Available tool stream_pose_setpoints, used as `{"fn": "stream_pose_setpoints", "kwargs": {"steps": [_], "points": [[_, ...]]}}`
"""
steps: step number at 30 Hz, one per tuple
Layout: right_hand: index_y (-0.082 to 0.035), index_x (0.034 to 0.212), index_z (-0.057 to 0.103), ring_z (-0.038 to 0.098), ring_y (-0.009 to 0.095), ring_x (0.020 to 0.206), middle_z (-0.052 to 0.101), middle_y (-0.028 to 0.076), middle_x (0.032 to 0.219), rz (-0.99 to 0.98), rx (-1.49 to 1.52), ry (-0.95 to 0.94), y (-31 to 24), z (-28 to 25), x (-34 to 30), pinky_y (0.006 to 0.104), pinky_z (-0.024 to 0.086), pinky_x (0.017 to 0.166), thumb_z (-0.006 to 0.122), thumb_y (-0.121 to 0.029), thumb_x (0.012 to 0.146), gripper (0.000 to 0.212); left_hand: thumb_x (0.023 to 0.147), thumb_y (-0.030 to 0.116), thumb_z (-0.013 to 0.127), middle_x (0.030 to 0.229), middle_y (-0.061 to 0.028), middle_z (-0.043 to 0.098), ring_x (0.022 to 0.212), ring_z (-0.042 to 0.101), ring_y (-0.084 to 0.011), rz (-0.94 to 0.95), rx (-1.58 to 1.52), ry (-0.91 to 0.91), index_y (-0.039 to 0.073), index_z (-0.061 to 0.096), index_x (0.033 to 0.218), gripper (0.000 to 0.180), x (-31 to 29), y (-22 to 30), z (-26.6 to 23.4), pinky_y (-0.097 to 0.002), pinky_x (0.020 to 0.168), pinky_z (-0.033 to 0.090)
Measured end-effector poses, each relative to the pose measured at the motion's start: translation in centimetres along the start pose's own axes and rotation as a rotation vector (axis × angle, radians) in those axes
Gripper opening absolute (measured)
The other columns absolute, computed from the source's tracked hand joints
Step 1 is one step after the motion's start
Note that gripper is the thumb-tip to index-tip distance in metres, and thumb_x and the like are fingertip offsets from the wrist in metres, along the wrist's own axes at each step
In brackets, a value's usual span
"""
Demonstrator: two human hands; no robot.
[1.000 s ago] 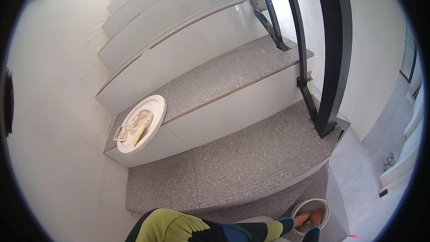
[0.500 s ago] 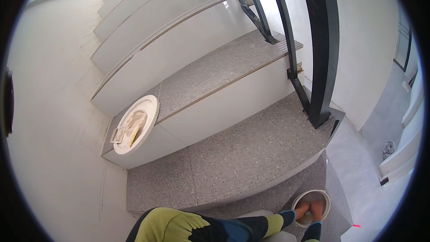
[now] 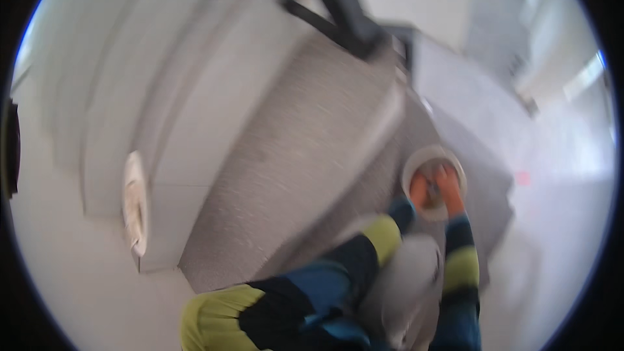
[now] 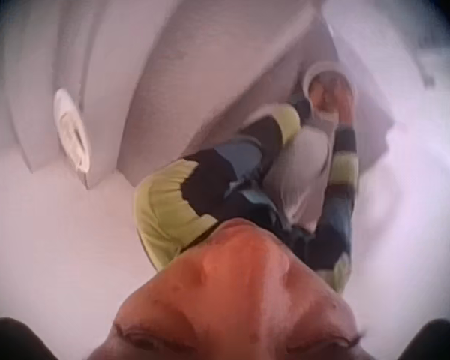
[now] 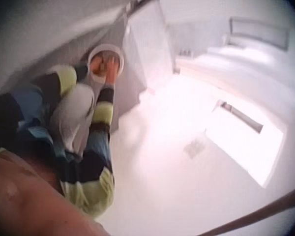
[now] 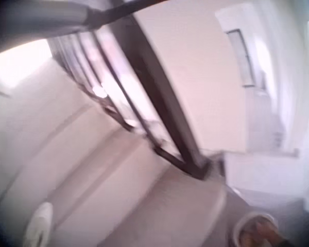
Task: Cleaning a tiled staircase using a bucket of water and a sponge.
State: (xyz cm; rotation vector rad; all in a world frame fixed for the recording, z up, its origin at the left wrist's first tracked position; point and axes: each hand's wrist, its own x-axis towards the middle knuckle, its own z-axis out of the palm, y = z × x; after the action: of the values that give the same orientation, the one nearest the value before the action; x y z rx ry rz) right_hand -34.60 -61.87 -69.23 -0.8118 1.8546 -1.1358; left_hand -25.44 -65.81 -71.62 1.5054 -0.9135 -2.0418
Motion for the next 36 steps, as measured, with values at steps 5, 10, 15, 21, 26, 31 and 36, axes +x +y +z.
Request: {"fn": "stream_pose_setpoints", "kwargs": {"steps": [5,10,15,21,26,31,36], "points": [[-0.001,0.120,0.055,0.055,0.022,0.106,0.060,0.013,0.110,0.323,0.068,0.236,-1.8,-4.4,-2.1,0.0323,0.042,0.088,0.068,-0.016,0.077,0.048,0.090,0.018,0.046,0.111,-0.0141,0.058,0.098,0.055,-0.0241,-0.071,-0.123,-0.148,-0.002,0.054,0.117,0.034,1.0,-2.1,4.0,-0.0337,0.085,0.042],[-0.004,0.112,0.060,0.058,0.019,0.085,0.063,0.010,0.093,0.349,0.183,0.273,1.2,-5.0,-4.5,0.0317,0.044,0.075,0.067,-0.012,0.078,0.036,0.088,0.014,0.049,0.103,-0.0155,0.063,0.091,0.058,-0.0231,0.089,0.164,0.103,-0.003,0.062,0.104,0.026,-3.8,-1.9,5.3,-0.0335,0.080,0.043],[-0.004,0.104,0.062,0.057,0.018,0.083,0.064,0.009,0.089,0.361,0.291,0.337,1.3,-4.9,-4.8,0.0327,0.044,0.073,0.065,-0.018,0.080,0.028,0.088,0.014,0.052,0.098,-0.0116,0.063,0.091,0.057,-0.0196,-0.091,0.002,0.112,-0.003,0.062,0.103,0.025,-5.2,0.1,5.6,-0.0300,0.081,0.043],[-0.005,0.102,0.064,0.062,0.030,0.082,0.065,0.017,0.089,0.291,-0.025,0.368,-1.3,-3.8,-4.6,0.0385,0.046,0.073,0.058,-0.027,0.084,0.029,0.092,0.022,0.046,0.103,-0.0147,0.061,0.093,0.057,-0.0221,0.109,0.314,-0.005,-0.002,0.061,0.105,0.031,-4.1,-0.2,4.4,-0.0331,0.082,0.043],[-0.003,0.100,0.064,0.062,0.033,0.086,0.065,0.020,0.091,0.075,-0.215,0.350,-2.6,-2.7,-4.6,0.0399,0.045,0.075,0.055,-0.030,0.086,0.031,0.096,0.028,0.038,0.116,-0.0161,0.056,0.101,0.055,-0.0275,-0.085,0.026,0.122,-0.003,0.052,0.117,0.041,-3.1,0.2,4.0,-0.0366,0.085,0.043],[-0.002,0.102,0.063,0.061,0.035,0.093,0.064,0.022,0.096,0.446,-0.389,0.193,1.9,-6.2,-3.8,0.0419,0.046,0.079,0.051,-0.036,0.088,0.038,0.093,0.025,0.040,0.117,-0.0137,0.054,0.103,0.055,-0.0271,-0.351,-0.051,0.106,0.005,0.050,0.122,0.037,-4.6,-2.6,6.6,-0.0419,0.085,0.046],[0.000,0.093,0.066,0.060,0.041,0.095,0.063,0.024,0.098,0.490,-0.535,0.183,0.1,-1.1,-0.9,0.0448,0.048,0.084,0.052,-0.030,0.083,0.035,0.086,0.016,0.045,0.122,-0.0154,0.050,0.105,0.053,-0.0292,-0.408,0.004,0.051,0.006,0.046,0.126,0.041,-1.3,-2.2,1.7,-0.0441,0.082,0.046]]}}
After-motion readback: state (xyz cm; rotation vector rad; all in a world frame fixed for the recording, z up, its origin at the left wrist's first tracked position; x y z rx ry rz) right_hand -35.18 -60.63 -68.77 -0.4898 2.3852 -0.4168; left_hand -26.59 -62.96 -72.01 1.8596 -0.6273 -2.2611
